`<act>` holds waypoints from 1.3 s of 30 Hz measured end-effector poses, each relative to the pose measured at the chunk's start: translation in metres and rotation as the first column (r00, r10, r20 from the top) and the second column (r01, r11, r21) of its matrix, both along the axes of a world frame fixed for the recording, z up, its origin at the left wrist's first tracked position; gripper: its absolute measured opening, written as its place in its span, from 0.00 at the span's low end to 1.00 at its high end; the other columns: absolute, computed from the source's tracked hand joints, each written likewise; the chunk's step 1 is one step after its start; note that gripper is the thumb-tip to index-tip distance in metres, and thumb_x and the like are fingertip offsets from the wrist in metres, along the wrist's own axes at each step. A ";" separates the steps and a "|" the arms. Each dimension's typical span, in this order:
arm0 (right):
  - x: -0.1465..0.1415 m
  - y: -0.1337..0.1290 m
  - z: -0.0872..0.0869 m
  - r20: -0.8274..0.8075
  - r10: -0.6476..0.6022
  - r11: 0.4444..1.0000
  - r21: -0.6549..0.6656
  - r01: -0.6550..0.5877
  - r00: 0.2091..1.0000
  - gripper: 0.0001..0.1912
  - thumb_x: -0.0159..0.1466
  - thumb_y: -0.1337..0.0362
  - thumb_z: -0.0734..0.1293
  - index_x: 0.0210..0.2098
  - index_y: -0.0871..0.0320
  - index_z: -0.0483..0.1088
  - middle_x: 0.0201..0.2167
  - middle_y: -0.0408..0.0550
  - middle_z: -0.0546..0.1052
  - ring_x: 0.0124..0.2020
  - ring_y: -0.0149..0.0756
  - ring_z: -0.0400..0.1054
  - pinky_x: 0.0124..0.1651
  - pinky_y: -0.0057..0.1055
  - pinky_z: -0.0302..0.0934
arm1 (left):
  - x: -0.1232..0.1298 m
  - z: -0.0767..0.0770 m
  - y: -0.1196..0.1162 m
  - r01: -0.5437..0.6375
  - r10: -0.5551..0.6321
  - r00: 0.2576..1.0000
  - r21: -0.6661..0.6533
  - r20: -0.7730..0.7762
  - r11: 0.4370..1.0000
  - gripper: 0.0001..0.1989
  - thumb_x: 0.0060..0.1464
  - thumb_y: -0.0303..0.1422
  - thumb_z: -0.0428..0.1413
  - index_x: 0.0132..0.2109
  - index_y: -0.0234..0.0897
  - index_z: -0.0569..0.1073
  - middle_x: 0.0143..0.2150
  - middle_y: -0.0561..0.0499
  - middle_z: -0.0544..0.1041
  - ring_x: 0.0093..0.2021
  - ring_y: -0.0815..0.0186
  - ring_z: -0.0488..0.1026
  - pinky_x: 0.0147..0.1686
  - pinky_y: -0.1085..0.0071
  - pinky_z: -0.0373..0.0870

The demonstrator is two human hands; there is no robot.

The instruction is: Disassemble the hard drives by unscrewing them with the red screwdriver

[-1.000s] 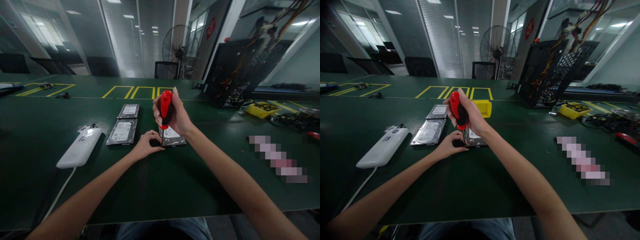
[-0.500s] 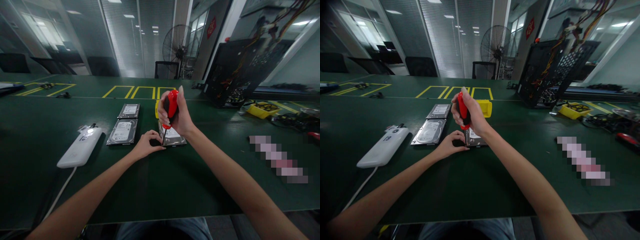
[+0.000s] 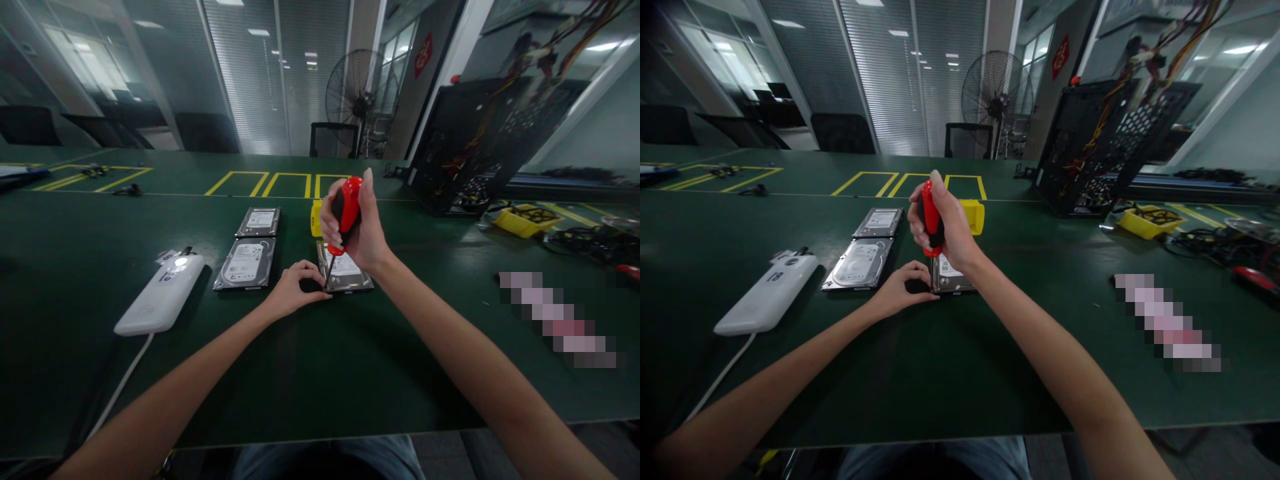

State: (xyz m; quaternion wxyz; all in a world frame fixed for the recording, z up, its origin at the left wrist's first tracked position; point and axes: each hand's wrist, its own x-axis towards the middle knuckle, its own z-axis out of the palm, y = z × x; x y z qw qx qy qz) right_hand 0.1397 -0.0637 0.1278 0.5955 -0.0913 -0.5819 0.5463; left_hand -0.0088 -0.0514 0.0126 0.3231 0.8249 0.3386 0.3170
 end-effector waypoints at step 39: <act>0.005 0.003 0.003 -0.065 -0.026 0.999 0.022 0.027 0.998 0.25 0.59 0.38 0.55 0.31 0.55 0.58 0.17 0.35 0.57 0.13 0.21 0.48 0.13 0.20 0.44 | 0.000 0.000 0.001 -0.014 0.016 0.996 -0.027 0.091 1.000 0.09 0.44 0.39 0.64 0.29 0.38 0.78 0.38 0.50 0.70 0.43 0.61 0.69 0.45 0.62 0.64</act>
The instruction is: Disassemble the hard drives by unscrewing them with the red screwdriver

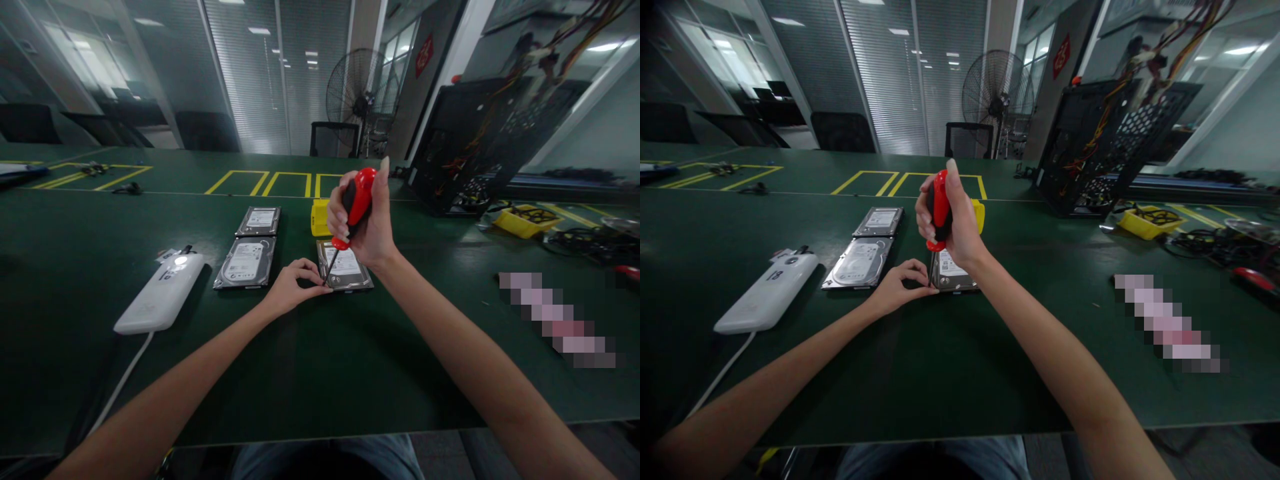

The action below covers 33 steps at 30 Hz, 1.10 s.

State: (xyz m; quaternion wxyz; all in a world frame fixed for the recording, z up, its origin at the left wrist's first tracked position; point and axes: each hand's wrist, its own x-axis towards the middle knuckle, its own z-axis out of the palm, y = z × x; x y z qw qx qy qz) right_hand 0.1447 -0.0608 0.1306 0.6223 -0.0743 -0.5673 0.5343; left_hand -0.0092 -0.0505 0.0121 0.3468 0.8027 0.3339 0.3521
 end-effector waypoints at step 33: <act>-0.001 -0.001 0.003 -0.003 -0.034 0.999 0.007 0.034 0.999 0.28 0.58 0.35 0.54 0.30 0.55 0.60 0.15 0.35 0.59 0.12 0.22 0.48 0.13 0.20 0.46 | 0.001 0.001 -0.004 -0.047 0.046 0.999 0.056 0.014 0.997 0.09 0.46 0.41 0.63 0.31 0.40 0.79 0.38 0.50 0.71 0.42 0.60 0.68 0.45 0.61 0.64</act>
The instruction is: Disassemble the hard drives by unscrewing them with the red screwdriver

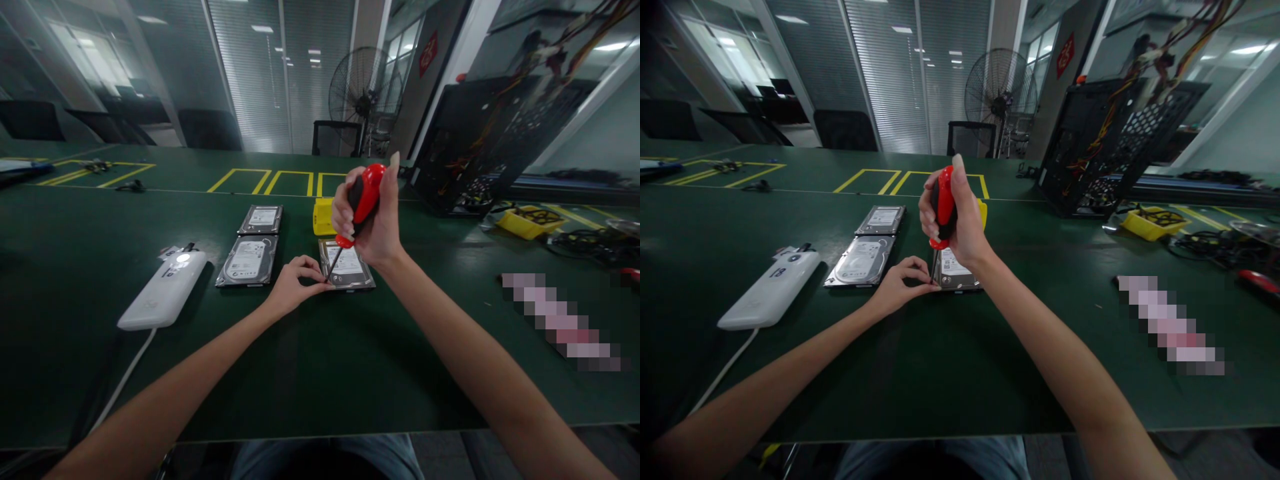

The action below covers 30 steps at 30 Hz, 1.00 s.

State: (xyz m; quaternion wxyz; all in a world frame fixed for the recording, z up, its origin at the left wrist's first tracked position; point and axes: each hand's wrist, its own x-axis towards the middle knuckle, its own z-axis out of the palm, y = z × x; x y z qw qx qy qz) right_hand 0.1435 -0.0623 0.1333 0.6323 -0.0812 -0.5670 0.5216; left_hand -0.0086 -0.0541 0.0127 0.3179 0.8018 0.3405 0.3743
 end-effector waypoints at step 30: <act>-0.002 0.001 -0.005 0.030 -0.015 0.998 -0.060 0.017 0.999 0.24 0.59 0.39 0.57 0.31 0.55 0.60 0.15 0.35 0.59 0.13 0.22 0.49 0.14 0.21 0.45 | -0.010 0.005 0.015 0.060 -0.059 0.998 -0.182 0.006 0.981 0.10 0.54 0.40 0.55 0.36 0.42 0.80 0.40 0.49 0.71 0.43 0.63 0.69 0.47 0.62 0.65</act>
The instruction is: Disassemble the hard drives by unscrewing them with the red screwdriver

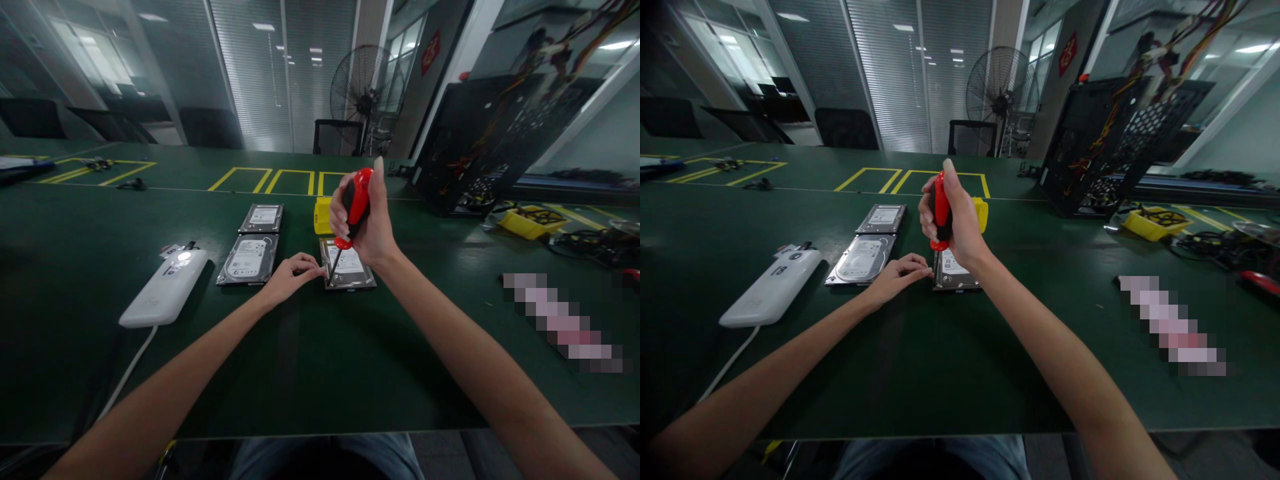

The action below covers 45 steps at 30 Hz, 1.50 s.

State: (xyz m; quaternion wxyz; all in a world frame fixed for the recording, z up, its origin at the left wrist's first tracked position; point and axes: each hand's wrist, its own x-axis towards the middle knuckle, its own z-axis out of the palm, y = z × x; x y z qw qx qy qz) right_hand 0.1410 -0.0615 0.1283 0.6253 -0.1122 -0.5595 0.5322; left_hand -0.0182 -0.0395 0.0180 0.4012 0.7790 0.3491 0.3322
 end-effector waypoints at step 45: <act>-0.005 -0.001 -0.006 0.021 0.048 0.997 0.056 -0.050 0.999 0.22 0.61 0.42 0.58 0.32 0.56 0.62 0.17 0.36 0.62 0.14 0.21 0.53 0.15 0.22 0.49 | 0.000 -0.006 0.003 0.043 -0.041 0.998 0.042 -0.045 0.998 0.11 0.56 0.39 0.54 0.36 0.40 0.79 0.40 0.50 0.71 0.43 0.64 0.69 0.48 0.64 0.62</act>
